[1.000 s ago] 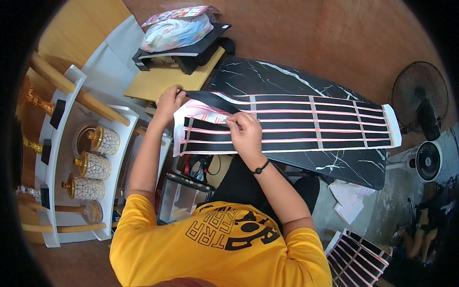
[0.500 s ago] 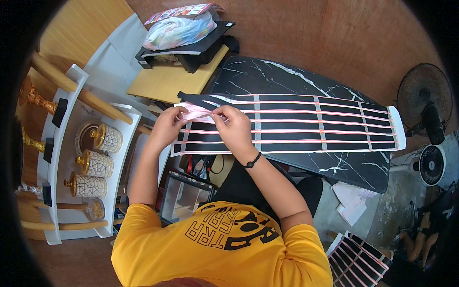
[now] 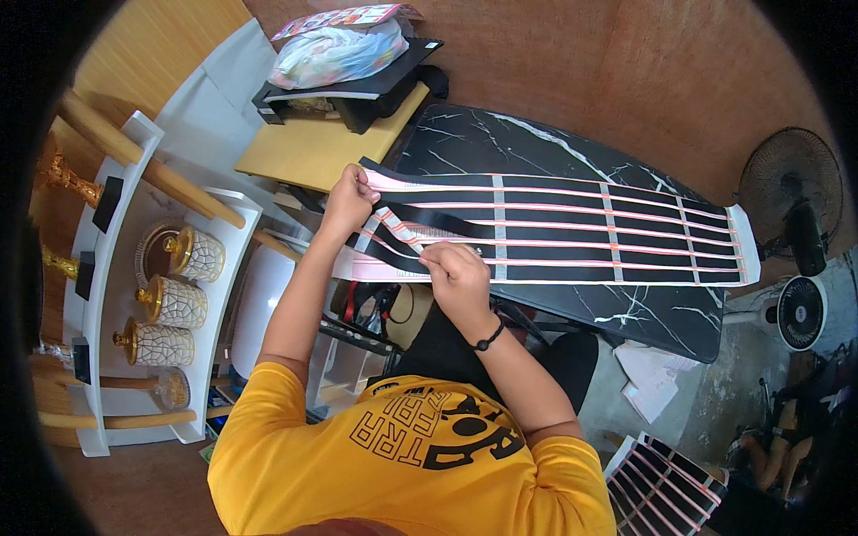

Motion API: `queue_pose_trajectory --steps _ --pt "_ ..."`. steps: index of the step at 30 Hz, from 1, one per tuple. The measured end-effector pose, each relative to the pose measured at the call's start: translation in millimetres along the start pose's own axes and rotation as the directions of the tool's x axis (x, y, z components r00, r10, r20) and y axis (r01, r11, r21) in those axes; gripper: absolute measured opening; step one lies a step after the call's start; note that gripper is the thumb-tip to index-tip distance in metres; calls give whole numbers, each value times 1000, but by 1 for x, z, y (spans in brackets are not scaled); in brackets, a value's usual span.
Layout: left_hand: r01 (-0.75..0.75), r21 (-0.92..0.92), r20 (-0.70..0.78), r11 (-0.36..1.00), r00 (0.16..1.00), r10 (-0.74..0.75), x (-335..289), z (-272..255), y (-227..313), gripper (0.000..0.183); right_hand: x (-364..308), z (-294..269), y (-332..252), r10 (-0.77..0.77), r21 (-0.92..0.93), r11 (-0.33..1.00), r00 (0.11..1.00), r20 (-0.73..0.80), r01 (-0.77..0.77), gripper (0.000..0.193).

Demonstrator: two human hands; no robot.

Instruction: The person assembles a paper grid by folding and taping pink and white strips onto a black base. They repeatedly fold the strips, align them, and secure them with tape, then flip the grid to work on the other side.

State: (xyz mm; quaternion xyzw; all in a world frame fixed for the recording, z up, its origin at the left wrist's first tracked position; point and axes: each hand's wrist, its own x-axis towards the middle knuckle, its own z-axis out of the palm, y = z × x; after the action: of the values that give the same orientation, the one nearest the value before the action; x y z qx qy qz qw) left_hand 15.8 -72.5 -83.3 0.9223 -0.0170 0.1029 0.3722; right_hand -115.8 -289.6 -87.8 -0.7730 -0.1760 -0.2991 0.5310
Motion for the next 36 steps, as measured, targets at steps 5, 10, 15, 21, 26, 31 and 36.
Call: queue_pose_trajectory --steps 5,10,15,21,26,31,36 --pt "84 175 -133 981 989 -61 17 -23 -13 32 -9 -32 -18 -38 3 999 995 -90 39 7" --pt "-135 153 46 979 990 130 8 -45 -11 28 4 -38 -22 154 68 986 986 -58 -150 6" --pt "-261 34 138 965 957 254 -41 -70 32 37 32 -29 -31 88 147 987 987 -133 -69 11" --pt "-205 -184 230 961 942 245 -102 -93 61 42 73 -22 -41 -26 154 987 990 -139 47 13" --pt "12 -422 90 906 996 28 -102 -81 42 24 80 -14 -42 -12 166 986 992 -123 32 13" --pt "-4 -631 -155 776 980 -121 -76 -68 6 29 63 -23 -31 -53 79 995 995 -85 60 12" --pt "-5 -583 -155 813 982 -105 -62 -48 -12 37 25 -31 -18 158 153 978 981 -117 -140 11"
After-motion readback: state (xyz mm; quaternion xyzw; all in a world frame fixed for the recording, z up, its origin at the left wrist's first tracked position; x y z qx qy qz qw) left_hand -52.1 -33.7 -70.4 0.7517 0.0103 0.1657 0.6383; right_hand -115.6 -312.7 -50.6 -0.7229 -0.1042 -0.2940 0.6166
